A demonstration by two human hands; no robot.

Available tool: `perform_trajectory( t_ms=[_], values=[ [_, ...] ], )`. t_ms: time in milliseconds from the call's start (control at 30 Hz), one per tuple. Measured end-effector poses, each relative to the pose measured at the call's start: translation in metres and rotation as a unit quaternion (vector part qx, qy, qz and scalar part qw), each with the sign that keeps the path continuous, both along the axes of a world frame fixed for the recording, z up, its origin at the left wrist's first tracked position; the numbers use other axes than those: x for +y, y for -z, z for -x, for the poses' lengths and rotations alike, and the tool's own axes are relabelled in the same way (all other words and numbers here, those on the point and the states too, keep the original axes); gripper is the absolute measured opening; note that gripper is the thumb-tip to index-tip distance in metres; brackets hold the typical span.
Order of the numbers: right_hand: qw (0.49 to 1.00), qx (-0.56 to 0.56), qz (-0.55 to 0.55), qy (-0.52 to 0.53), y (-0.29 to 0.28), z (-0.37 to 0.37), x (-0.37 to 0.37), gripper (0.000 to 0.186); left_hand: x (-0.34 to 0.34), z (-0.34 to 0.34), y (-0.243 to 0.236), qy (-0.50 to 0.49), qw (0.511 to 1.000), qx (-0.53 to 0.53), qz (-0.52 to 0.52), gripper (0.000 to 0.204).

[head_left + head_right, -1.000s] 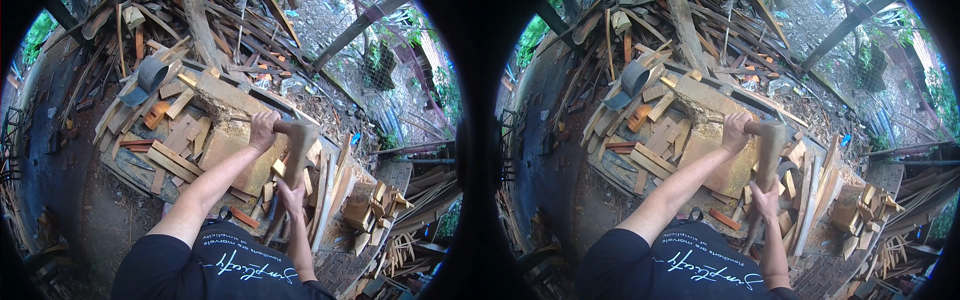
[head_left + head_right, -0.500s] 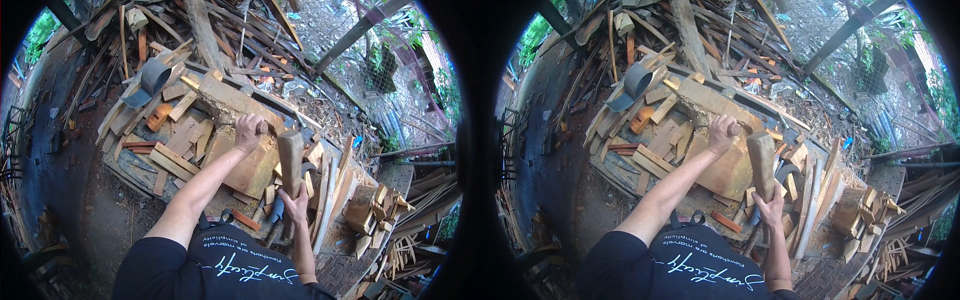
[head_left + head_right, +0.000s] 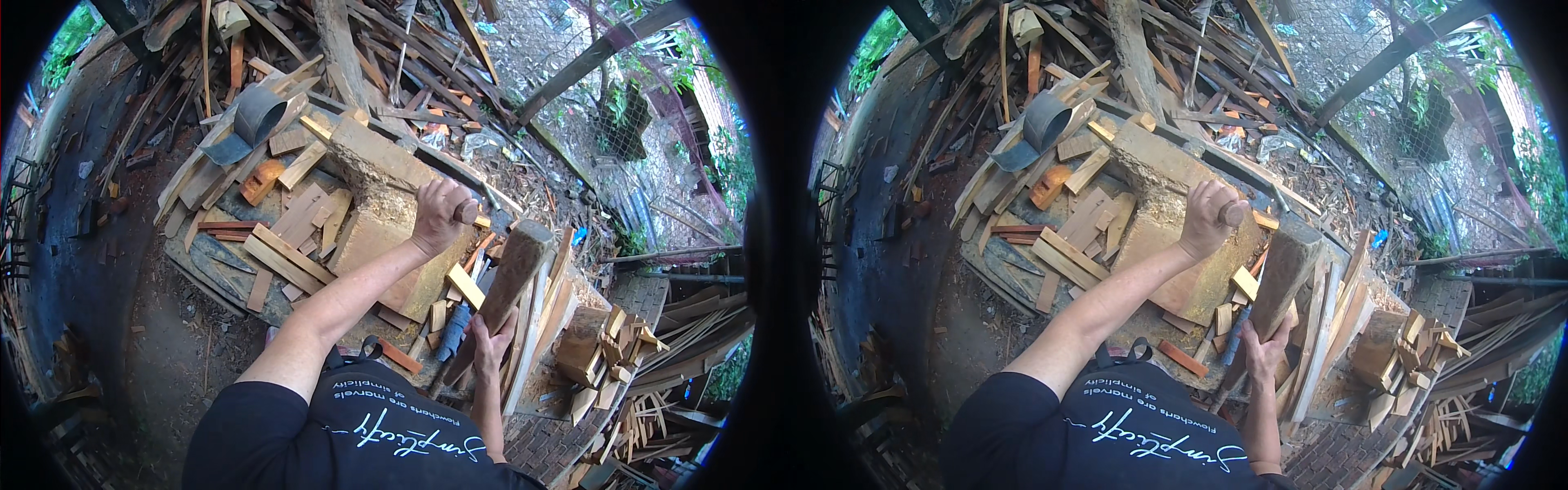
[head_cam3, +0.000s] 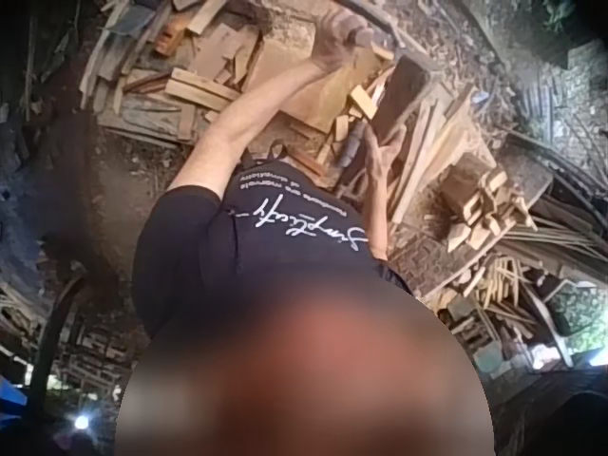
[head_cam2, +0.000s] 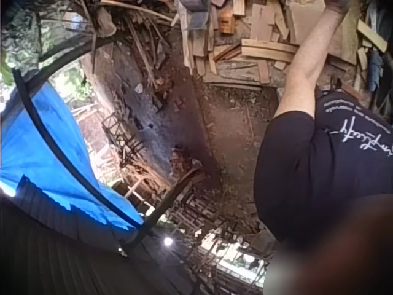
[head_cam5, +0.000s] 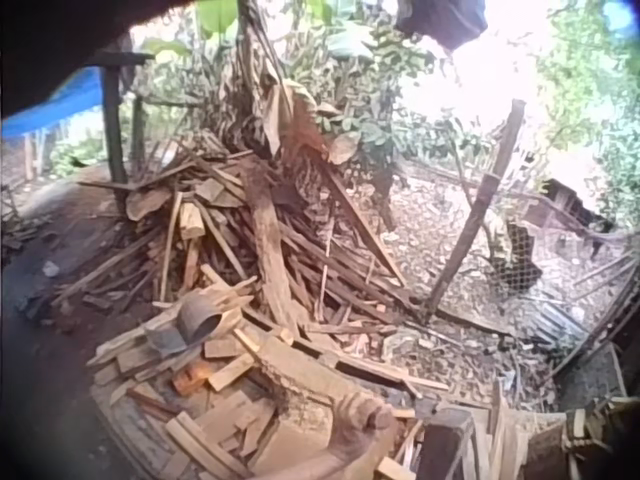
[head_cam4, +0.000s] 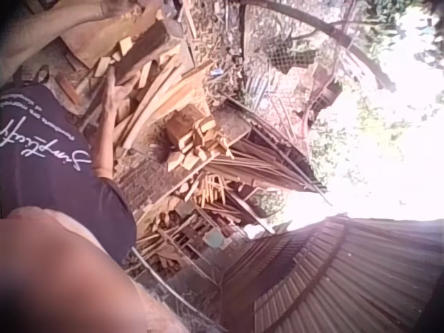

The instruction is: The person carves a hollow shape into a large block of wood using a mallet and various chisels.

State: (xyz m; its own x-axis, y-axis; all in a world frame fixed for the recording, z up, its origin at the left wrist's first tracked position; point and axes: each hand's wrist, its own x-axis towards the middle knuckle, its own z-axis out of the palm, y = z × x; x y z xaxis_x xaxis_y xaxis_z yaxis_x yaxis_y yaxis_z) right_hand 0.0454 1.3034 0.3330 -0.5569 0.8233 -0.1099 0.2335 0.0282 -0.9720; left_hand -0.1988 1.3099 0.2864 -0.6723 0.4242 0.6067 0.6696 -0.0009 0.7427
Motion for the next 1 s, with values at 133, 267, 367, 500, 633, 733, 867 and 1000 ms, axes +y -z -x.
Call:
perform_trajectory(
  t_ms=[133,267,367,500,633,733,867,1000],
  values=[
    [1.0,-0.008,0.006,0.002,-0.003,0.002,-0.003,0.042,-0.001,-0.002,-0.004,-0.01,0.999,-0.034,0.001,0.02],
    [1.0,0.003,0.008,-0.003,-0.007,0.005,-0.006,0.046,0.001,0.003,0.005,0.024,1.0,-0.016,0.009,0.019],
    [0.998,0.046,-0.031,0.025,-0.017,0.008,-0.004,0.049,-0.001,0.014,0.018,0.084,0.995,-0.016,0.046,0.018],
    [0.987,0.134,-0.088,0.01,-0.016,0.003,0.006,0.042,-0.006,0.017,0.021,0.12,0.989,-0.012,0.084,0.017],
    [0.978,-0.07,-0.194,0.004,0.029,0.01,0.011,0.041,-0.003,0.015,0.022,0.13,0.99,-0.022,0.059,0.017],
    [0.996,-0.091,0.023,0.006,0.015,0.018,0.007,0.044,-0.009,0.021,0.03,0.152,0.985,-0.013,0.076,0.017],
    [0.995,0.095,0.008,0.036,0.012,0.008,0.003,0.05,-0.01,0.021,0.02,0.138,0.988,-0.007,0.066,0.018],
    [0.998,-0.052,0.023,-0.021,0.025,0.015,0.002,0.054,-0.007,0.019,0.02,0.14,0.986,-0.012,0.088,0.019]
  ],
)
